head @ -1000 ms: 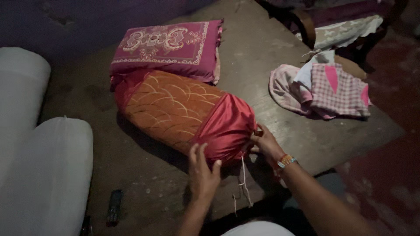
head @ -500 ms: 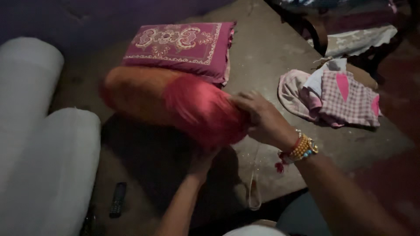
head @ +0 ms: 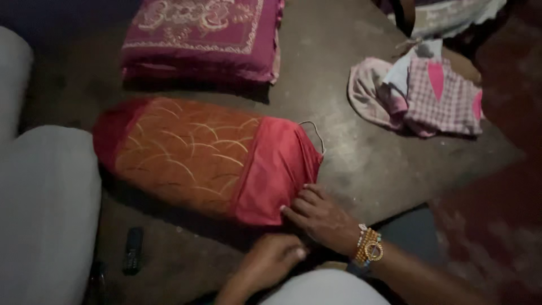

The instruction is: The person puts a red and orange decorative cover onto a bolster cushion and secures it by tying strings at one end.

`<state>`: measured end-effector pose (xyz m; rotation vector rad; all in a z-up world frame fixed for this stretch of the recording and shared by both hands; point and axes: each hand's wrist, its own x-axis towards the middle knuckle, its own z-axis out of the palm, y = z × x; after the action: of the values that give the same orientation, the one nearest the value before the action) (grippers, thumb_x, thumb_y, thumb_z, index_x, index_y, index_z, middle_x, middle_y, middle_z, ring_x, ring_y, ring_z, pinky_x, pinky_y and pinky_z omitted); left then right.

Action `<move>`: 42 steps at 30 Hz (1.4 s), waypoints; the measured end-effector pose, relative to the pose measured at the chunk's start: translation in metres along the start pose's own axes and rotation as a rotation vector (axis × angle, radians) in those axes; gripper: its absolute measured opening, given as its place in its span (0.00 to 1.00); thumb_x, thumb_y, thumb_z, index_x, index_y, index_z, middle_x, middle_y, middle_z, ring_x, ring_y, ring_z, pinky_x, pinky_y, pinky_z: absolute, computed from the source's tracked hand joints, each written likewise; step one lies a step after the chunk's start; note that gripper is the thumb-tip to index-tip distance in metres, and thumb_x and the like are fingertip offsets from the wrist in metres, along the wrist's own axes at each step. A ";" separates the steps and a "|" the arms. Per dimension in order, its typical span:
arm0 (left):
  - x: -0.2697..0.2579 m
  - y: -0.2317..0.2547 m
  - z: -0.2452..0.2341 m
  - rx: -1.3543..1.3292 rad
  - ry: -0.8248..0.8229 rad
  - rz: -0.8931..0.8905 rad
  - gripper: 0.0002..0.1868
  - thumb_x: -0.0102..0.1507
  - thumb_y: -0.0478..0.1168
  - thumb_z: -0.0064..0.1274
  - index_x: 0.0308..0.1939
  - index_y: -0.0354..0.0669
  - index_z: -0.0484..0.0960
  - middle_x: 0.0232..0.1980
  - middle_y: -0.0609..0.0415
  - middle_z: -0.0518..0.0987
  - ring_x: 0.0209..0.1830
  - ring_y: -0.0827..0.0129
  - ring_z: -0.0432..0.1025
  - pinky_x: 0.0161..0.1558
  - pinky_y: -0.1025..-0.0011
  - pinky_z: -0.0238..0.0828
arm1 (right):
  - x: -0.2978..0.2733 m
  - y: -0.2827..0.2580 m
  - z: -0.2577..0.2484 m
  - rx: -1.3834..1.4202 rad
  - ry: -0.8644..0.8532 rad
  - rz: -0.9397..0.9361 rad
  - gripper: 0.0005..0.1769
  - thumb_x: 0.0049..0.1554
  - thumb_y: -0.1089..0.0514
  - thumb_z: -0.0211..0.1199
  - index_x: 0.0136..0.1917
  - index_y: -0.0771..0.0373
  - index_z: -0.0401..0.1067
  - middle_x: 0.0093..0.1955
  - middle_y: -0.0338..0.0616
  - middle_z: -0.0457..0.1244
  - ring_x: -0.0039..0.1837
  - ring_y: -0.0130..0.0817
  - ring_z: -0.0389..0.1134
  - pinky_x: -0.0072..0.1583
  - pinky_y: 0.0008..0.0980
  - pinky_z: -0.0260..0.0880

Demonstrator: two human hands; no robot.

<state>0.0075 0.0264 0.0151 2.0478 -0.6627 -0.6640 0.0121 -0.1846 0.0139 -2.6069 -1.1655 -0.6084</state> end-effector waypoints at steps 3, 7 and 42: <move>-0.019 0.024 -0.012 0.086 0.336 0.025 0.08 0.63 0.40 0.55 0.40 0.40 0.84 0.39 0.44 0.84 0.40 0.52 0.80 0.41 0.61 0.75 | -0.021 -0.003 0.008 0.241 0.359 0.173 0.24 0.49 0.58 0.61 0.61 0.59 0.73 0.58 0.48 0.65 0.65 0.49 0.66 0.67 0.46 0.65; 0.010 0.047 -0.026 0.263 0.574 0.140 0.07 0.63 0.39 0.55 0.40 0.40 0.84 0.39 0.43 0.83 0.39 0.48 0.78 0.38 0.57 0.72 | -0.045 0.024 0.036 0.728 0.454 1.131 0.13 0.58 0.60 0.56 0.54 0.62 0.77 0.47 0.41 0.68 0.48 0.35 0.69 0.50 0.34 0.70; 0.160 -0.011 -0.041 0.519 0.170 0.262 0.13 0.51 0.34 0.67 0.40 0.41 0.86 0.42 0.48 0.82 0.46 0.54 0.77 0.48 0.60 0.74 | -0.036 0.074 0.083 1.488 0.035 1.541 0.22 0.62 0.42 0.57 0.38 0.60 0.74 0.30 0.38 0.65 0.30 0.29 0.63 0.32 0.29 0.58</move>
<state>0.1513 -0.0516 -0.0077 2.3905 -1.0615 -0.1686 0.0692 -0.2271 -0.0790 -1.3317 0.5406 0.4398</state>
